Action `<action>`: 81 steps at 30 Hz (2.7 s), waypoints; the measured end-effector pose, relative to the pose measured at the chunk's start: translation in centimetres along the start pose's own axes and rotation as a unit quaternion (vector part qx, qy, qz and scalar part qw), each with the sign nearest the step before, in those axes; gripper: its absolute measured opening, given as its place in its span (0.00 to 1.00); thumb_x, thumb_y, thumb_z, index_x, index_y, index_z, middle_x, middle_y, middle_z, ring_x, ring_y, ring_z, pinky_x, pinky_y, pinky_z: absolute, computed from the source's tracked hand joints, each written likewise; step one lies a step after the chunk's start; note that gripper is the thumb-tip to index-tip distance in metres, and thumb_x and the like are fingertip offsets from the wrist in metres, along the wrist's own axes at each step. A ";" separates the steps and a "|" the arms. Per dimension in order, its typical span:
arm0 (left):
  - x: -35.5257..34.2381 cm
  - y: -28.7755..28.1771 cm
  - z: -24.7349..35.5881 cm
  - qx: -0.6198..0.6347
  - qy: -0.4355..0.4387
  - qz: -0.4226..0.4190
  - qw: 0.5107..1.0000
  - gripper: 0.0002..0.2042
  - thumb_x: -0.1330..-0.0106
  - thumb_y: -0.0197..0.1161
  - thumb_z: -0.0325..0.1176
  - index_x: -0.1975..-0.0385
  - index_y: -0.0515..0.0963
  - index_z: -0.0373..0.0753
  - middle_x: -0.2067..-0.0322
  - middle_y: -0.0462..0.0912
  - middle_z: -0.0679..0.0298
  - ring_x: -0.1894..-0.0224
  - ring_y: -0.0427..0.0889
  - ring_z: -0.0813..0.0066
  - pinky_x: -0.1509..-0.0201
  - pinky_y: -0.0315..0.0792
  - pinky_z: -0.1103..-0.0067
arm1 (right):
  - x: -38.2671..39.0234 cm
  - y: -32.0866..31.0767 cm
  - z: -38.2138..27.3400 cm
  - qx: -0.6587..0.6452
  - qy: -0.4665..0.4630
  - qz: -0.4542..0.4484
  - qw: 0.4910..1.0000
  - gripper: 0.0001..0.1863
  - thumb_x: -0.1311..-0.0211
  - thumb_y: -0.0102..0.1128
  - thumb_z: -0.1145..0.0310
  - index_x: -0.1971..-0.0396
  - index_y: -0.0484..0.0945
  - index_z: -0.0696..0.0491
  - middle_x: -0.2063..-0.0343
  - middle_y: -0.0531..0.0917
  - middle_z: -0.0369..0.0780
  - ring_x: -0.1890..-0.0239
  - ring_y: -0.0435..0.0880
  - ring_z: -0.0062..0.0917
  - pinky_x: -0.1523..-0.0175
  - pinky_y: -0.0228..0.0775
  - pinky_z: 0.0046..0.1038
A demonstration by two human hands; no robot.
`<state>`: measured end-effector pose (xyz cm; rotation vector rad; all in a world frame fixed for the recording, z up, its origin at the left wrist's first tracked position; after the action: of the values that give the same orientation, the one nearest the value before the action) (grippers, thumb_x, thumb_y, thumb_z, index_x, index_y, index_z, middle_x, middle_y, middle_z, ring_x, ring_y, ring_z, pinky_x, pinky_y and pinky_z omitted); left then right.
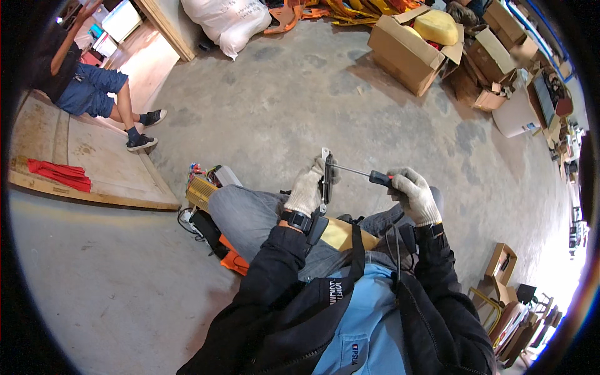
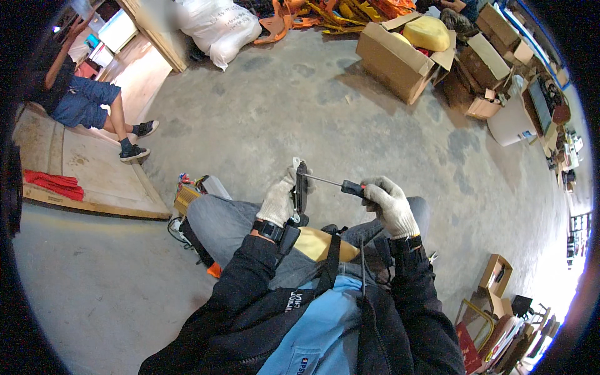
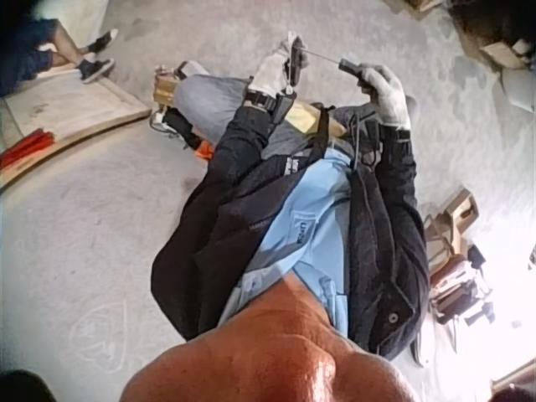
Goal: Assemble a small mechanical component using a screwdriver while sitting.
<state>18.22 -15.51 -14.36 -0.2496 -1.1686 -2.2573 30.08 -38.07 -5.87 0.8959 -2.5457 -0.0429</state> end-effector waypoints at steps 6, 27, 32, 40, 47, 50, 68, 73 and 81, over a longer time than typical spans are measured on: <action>-0.3 1.0 1.0 -0.054 0.027 -0.020 0.998 0.14 0.22 0.58 0.42 0.50 0.78 0.37 0.63 0.83 0.63 0.65 0.84 0.71 0.58 0.83 0.73 | -0.5 0.0 -0.9 0.007 0.006 0.013 1.000 0.17 0.35 0.64 0.68 0.51 0.80 0.63 0.65 0.83 0.38 0.66 0.81 0.19 0.62 0.73 0.21; -0.8 -1.0 -1.2 -0.138 0.019 -0.033 0.990 0.20 0.23 0.59 0.50 0.50 0.81 0.38 0.65 0.82 0.71 0.64 0.79 0.82 0.58 0.76 0.79 | -0.4 -0.7 -0.9 0.074 -0.054 0.080 0.993 0.17 0.26 0.56 0.55 0.59 0.77 0.55 0.78 0.81 0.39 0.88 0.70 0.17 0.83 0.60 0.21; -0.1 0.0 -0.2 -0.182 0.006 -0.080 0.980 0.23 0.23 0.57 0.53 0.47 0.78 0.36 0.60 0.82 0.67 0.59 0.81 0.76 0.51 0.77 0.77 | -1.5 -1.5 -0.3 0.060 -0.070 0.084 0.992 0.15 0.27 0.58 0.58 0.60 0.76 0.56 0.78 0.81 0.40 0.87 0.70 0.18 0.83 0.62 0.22; -1.3 -0.6 -1.9 -0.143 0.008 -0.093 0.985 0.22 0.23 0.58 0.52 0.47 0.78 0.36 0.64 0.80 0.71 0.63 0.78 0.80 0.54 0.76 0.79 | -1.0 -1.3 -0.6 0.025 -0.042 0.079 0.996 0.15 0.26 0.57 0.57 0.64 0.74 0.55 0.80 0.81 0.41 0.90 0.69 0.19 0.86 0.59 0.23; -1.2 -1.3 -2.1 -0.179 0.010 -0.070 0.981 0.25 0.24 0.60 0.52 0.42 0.76 0.35 0.69 0.77 0.74 0.67 0.76 0.84 0.60 0.74 0.84 | -1.4 -1.5 -0.3 0.052 -0.041 0.093 0.993 0.14 0.26 0.56 0.59 0.67 0.72 0.54 0.81 0.80 0.41 0.91 0.68 0.20 0.87 0.57 0.23; -0.9 -1.2 -2.0 -0.208 -0.016 -0.074 0.975 0.26 0.24 0.60 0.52 0.39 0.75 0.35 0.68 0.78 0.73 0.67 0.76 0.84 0.61 0.73 0.84 | -1.3 -1.9 -0.7 0.063 -0.059 0.100 0.991 0.13 0.28 0.57 0.61 0.67 0.71 0.55 0.82 0.78 0.40 0.90 0.69 0.20 0.86 0.59 0.24; 0.2 -0.1 -1.1 -0.246 -0.035 -0.039 0.968 0.24 0.23 0.59 0.47 0.37 0.74 0.34 0.66 0.78 0.74 0.67 0.77 0.84 0.59 0.76 0.83 | -1.6 -3.0 -0.4 0.073 -0.062 0.061 0.993 0.23 0.22 0.46 0.48 0.54 0.76 0.56 0.79 0.83 0.42 0.91 0.68 0.18 0.86 0.58 0.23; -0.6 -1.1 -1.8 -0.210 -0.001 -0.079 0.975 0.20 0.22 0.58 0.44 0.41 0.76 0.35 0.65 0.78 0.73 0.66 0.77 0.83 0.56 0.77 0.83 | -1.5 -2.4 -0.1 0.021 -0.090 0.071 0.993 0.13 0.28 0.55 0.65 0.55 0.74 0.60 0.74 0.81 0.41 0.84 0.75 0.21 0.80 0.70 0.24; -1.0 -0.8 -1.3 -0.272 -0.008 -0.083 0.959 0.17 0.21 0.57 0.42 0.44 0.78 0.36 0.65 0.78 0.72 0.66 0.76 0.83 0.58 0.75 0.81 | 0.6 0.1 -3.0 -0.026 -0.074 0.081 0.994 0.12 0.29 0.56 0.65 0.56 0.74 0.59 0.74 0.81 0.40 0.82 0.76 0.23 0.77 0.74 0.27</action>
<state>18.73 -15.75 -16.06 -0.3915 -0.5651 -2.6970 30.85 -37.98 -2.96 0.6874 -2.7337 -0.1294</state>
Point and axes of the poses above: each hand's wrist, its own x-axis away from the middle knuckle, its own y-axis out of the palm, z = x × y, the point moved 8 cm from there along -x, towards the middle knuckle
